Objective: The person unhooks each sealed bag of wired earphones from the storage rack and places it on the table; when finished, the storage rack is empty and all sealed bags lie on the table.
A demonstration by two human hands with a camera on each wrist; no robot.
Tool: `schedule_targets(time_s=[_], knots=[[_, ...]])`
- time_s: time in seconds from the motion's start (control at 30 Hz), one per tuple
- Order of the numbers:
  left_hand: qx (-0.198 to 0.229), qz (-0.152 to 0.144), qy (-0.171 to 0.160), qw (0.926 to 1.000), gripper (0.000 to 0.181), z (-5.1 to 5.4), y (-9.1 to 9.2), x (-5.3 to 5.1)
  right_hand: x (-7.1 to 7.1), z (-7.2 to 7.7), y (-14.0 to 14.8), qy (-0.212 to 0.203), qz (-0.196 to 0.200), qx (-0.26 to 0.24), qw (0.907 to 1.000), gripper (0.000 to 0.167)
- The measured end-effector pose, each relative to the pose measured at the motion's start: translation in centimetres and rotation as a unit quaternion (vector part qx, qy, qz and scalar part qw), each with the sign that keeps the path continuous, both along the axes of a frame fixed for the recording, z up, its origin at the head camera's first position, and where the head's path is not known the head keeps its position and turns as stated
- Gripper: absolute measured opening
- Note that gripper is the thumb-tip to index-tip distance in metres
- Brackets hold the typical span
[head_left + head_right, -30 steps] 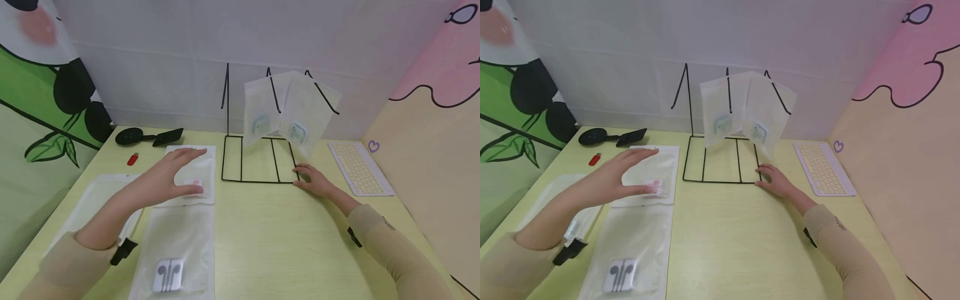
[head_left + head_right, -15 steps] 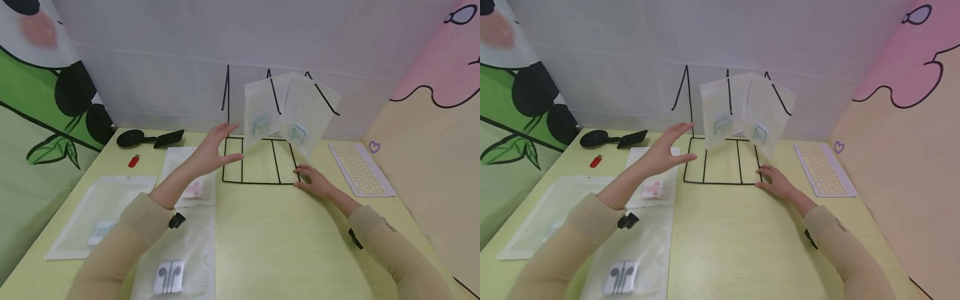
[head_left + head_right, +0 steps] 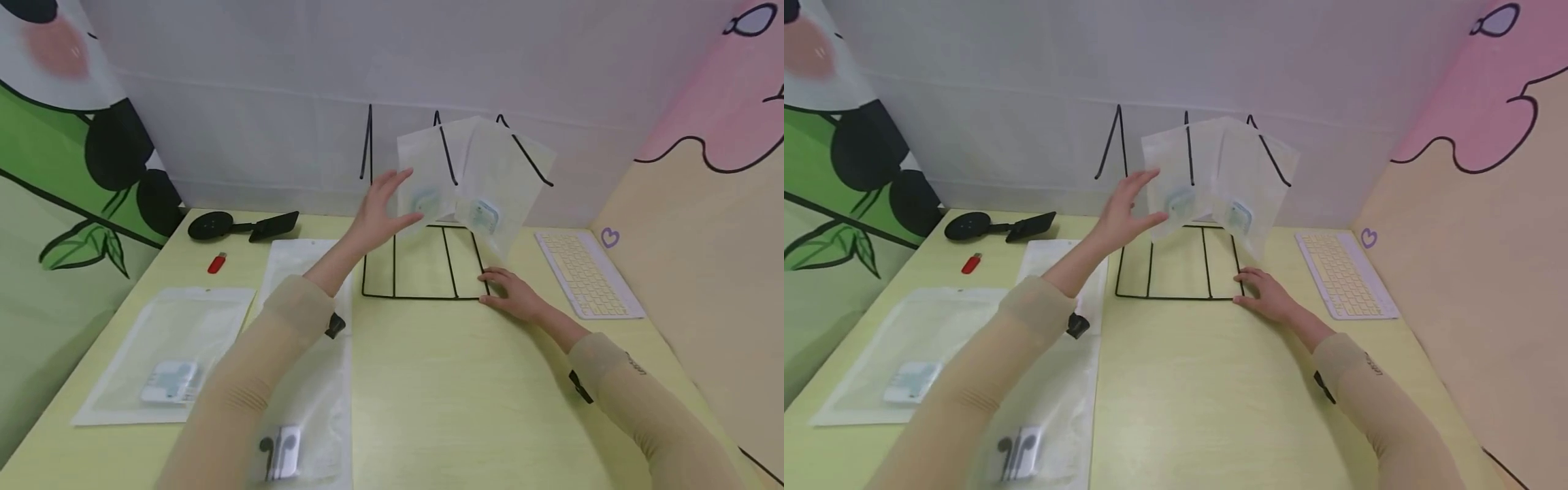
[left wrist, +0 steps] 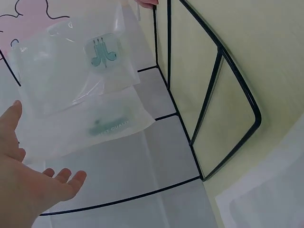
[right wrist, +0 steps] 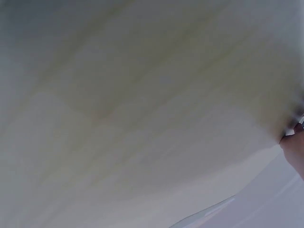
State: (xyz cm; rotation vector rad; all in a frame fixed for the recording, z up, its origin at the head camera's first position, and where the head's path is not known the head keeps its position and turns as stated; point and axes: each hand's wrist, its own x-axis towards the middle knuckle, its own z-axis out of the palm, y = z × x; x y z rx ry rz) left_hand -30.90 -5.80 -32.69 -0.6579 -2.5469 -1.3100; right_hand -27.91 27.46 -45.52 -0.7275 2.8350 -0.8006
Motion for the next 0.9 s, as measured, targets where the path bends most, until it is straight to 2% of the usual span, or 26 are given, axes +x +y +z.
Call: schedule_targets(time_s=[0.17,0.3,0.47,0.67,0.9], knots=[[0.036,0.003,0.008,0.9993,0.074,-0.8,1.3,-1.4,0.0,-0.1,0.2,0.0,0.0,-0.002,1.0,0.052],[0.043,0.013,0.011,0.9989,0.072,-1.0,2.0,-2.2,0.0,-0.2,0.3,-0.001,0.0,-0.001,1.0,0.052],[0.046,0.011,0.02,0.9987,0.07,-1.5,2.4,-3.2,-0.2,-0.4,0.3,0.001,-0.001,0.003,1.0,0.053],[0.03,0.018,0.07,0.9969,0.068,-1.9,2.8,-3.8,-0.3,-0.2,0.2,-0.001,-0.002,-0.002,1.0,0.053],[0.029,0.043,0.135,0.9894,0.067,-2.3,3.2,-3.7,-0.3,-0.1,0.1,0.003,0.001,-0.001,1.0,0.052]])
